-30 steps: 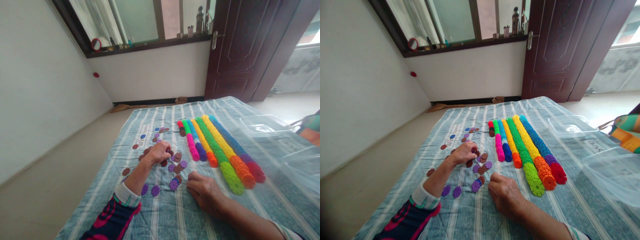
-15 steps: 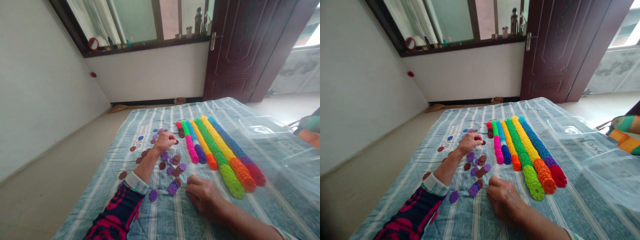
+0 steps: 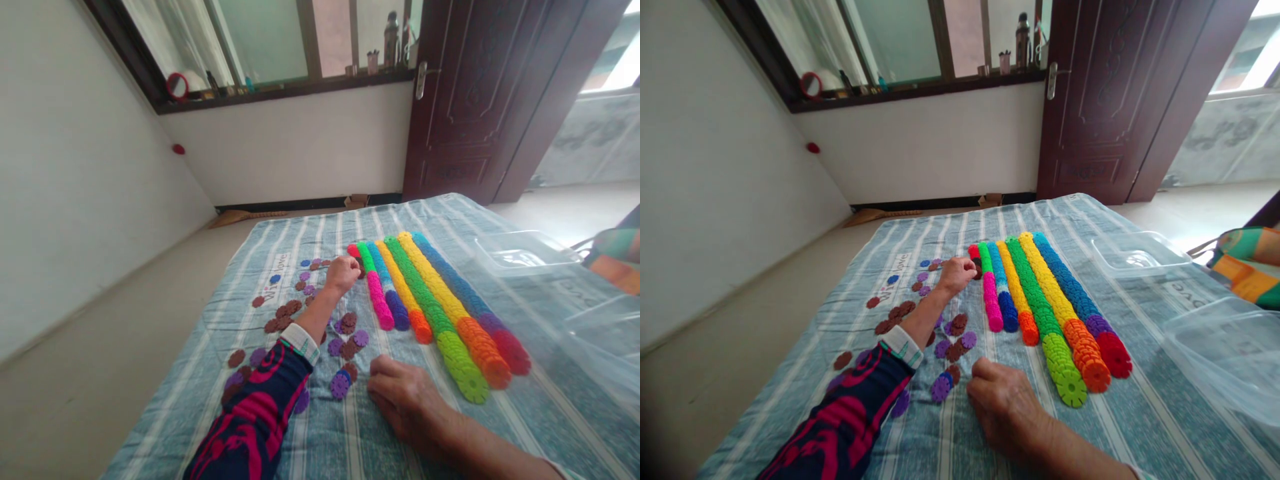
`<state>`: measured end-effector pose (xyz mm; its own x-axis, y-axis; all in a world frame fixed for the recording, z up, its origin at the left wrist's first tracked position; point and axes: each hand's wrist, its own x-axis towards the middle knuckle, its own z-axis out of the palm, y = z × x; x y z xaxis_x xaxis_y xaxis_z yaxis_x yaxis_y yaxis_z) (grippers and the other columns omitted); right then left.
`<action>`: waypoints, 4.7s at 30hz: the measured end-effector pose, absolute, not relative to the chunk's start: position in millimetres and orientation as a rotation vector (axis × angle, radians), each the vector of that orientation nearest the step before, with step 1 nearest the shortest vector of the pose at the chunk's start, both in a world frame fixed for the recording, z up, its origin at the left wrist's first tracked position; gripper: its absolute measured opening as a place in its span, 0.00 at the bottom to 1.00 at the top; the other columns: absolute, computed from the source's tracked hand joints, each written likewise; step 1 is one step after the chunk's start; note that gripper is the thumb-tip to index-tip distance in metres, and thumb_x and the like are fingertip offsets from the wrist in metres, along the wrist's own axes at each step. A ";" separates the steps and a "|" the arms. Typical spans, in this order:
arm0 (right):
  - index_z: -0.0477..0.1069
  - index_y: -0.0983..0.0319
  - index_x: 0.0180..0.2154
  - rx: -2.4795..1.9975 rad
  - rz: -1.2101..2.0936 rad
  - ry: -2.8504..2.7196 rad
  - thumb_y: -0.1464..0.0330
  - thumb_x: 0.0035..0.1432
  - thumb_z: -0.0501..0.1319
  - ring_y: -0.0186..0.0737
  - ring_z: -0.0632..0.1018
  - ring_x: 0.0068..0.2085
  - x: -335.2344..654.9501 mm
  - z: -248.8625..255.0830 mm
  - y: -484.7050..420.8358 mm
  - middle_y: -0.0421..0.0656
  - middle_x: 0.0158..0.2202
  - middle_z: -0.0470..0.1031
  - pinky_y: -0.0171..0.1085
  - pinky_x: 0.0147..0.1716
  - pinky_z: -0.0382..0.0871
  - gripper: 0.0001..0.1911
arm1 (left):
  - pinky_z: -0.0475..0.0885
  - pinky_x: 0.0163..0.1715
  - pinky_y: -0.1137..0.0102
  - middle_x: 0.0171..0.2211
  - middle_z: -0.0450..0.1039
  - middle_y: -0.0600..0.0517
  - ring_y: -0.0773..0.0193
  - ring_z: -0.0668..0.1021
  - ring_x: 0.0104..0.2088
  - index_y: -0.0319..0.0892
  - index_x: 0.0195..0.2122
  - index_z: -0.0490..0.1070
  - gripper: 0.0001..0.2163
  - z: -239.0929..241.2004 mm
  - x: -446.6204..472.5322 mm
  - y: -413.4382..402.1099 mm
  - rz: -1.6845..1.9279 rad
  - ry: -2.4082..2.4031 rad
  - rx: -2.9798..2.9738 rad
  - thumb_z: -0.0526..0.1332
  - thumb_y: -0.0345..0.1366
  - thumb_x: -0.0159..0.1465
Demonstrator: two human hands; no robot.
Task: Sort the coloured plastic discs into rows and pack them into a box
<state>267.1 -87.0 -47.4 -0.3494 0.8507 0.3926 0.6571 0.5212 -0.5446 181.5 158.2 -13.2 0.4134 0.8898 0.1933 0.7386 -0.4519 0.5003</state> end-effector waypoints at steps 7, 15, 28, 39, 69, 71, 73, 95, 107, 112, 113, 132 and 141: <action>0.63 0.61 0.25 -1.228 0.367 -2.126 0.75 0.62 0.49 0.33 0.67 0.27 266.8 -48.1 -87.0 0.42 0.29 0.68 0.34 0.25 0.55 0.14 | 0.66 0.33 0.72 0.28 0.76 0.51 0.65 0.74 0.31 0.38 0.28 0.77 0.06 -10.4 175.7 154.0 0.677 1.449 2.342 0.60 0.28 0.52; 0.64 0.62 0.25 -1.227 0.352 -2.123 0.75 0.62 0.49 0.32 0.66 0.26 267.0 -46.9 -87.8 0.42 0.29 0.68 0.34 0.25 0.55 0.15 | 0.63 0.26 0.74 0.20 0.71 0.55 0.68 0.71 0.24 0.37 0.24 0.76 0.06 3.0 143.1 128.7 0.386 1.208 2.349 0.61 0.32 0.51; 0.65 0.61 0.25 -1.236 0.377 -2.126 0.75 0.62 0.49 0.33 0.69 0.28 267.0 -47.0 -88.5 0.42 0.30 0.68 0.33 0.27 0.58 0.14 | 0.57 0.20 0.75 0.18 0.69 0.56 0.70 0.69 0.21 0.38 0.21 0.74 0.02 12.1 121.4 87.4 0.060 1.158 2.292 0.64 0.31 0.45; 0.64 0.62 0.24 -1.243 0.378 -2.126 0.76 0.62 0.50 0.32 0.67 0.27 267.0 -46.5 -88.1 0.42 0.29 0.67 0.33 0.26 0.57 0.14 | 0.60 0.19 0.76 0.18 0.70 0.56 0.72 0.68 0.19 0.37 0.21 0.71 0.03 9.9 120.0 106.3 0.282 1.019 1.824 0.64 0.30 0.46; 0.60 0.61 0.24 -1.250 0.384 -2.126 0.76 0.61 0.49 0.32 0.66 0.26 267.4 -46.7 -87.1 0.41 0.28 0.66 0.33 0.26 0.55 0.14 | 0.65 0.30 0.72 0.24 0.73 0.53 0.66 0.72 0.28 0.38 0.27 0.75 0.03 -20.1 174.6 154.3 0.766 1.426 2.274 0.63 0.29 0.50; 0.60 0.61 0.24 -1.247 0.371 -2.124 0.76 0.61 0.49 0.32 0.66 0.26 267.3 -48.6 -86.9 0.41 0.28 0.66 0.33 0.26 0.54 0.14 | 0.65 0.30 0.72 0.25 0.73 0.53 0.66 0.72 0.28 0.38 0.26 0.74 0.03 -20.5 174.1 153.0 0.753 1.442 2.297 0.65 0.30 0.49; 0.61 0.61 0.24 -1.243 0.359 -2.124 0.76 0.62 0.49 0.32 0.65 0.26 267.3 -49.5 -86.8 0.41 0.28 0.66 0.34 0.25 0.54 0.14 | 0.64 0.30 0.72 0.25 0.72 0.53 0.66 0.72 0.28 0.39 0.26 0.73 0.04 -22.0 174.4 152.3 0.727 1.453 2.305 0.66 0.30 0.49; 0.63 0.62 0.25 -1.265 0.347 -2.143 0.75 0.62 0.50 0.32 0.67 0.27 267.7 -47.3 -88.1 0.41 0.29 0.67 0.33 0.27 0.55 0.14 | 0.59 0.22 0.75 0.18 0.70 0.56 0.69 0.70 0.22 0.38 0.24 0.76 0.07 11.2 108.8 84.0 0.074 1.135 2.245 0.63 0.37 0.50; 0.63 0.62 0.25 -1.259 0.351 -2.148 0.75 0.63 0.49 0.33 0.68 0.28 267.5 -44.0 -88.8 0.42 0.30 0.68 0.33 0.27 0.56 0.14 | 0.60 0.22 0.75 0.19 0.70 0.56 0.70 0.69 0.22 0.38 0.21 0.73 0.03 6.2 110.2 82.2 0.245 1.082 1.954 0.64 0.32 0.46; 0.63 0.61 0.24 -1.258 0.356 -2.140 0.75 0.62 0.50 0.32 0.68 0.27 267.1 -42.6 -88.8 0.41 0.29 0.67 0.33 0.27 0.56 0.14 | 0.59 0.21 0.75 0.16 0.67 0.57 0.72 0.67 0.19 0.37 0.20 0.72 0.04 4.7 123.2 100.6 0.432 1.045 1.770 0.65 0.31 0.44; 0.63 0.61 0.24 -1.257 0.353 -2.140 0.75 0.62 0.50 0.32 0.67 0.27 267.1 -42.8 -88.8 0.41 0.29 0.67 0.33 0.27 0.56 0.14 | 0.60 0.21 0.75 0.16 0.67 0.57 0.73 0.66 0.19 0.37 0.20 0.72 0.04 3.2 128.6 106.5 0.510 1.054 1.771 0.65 0.31 0.45; 0.62 0.61 0.24 -1.250 0.378 -2.138 0.75 0.62 0.48 0.32 0.66 0.26 267.2 -43.6 -87.8 0.41 0.29 0.67 0.33 0.25 0.55 0.14 | 0.65 0.29 0.73 0.20 0.71 0.55 0.68 0.72 0.25 0.37 0.23 0.75 0.03 -20.4 174.4 157.2 0.737 1.305 2.160 0.62 0.28 0.50; 0.63 0.62 0.24 -1.233 0.373 -2.130 0.75 0.62 0.48 0.32 0.67 0.26 267.5 -43.4 -88.1 0.42 0.29 0.67 0.33 0.26 0.57 0.15 | 0.66 0.31 0.73 0.24 0.73 0.54 0.67 0.73 0.28 0.38 0.26 0.75 0.03 -22.7 174.6 155.9 0.803 1.322 2.176 0.62 0.27 0.49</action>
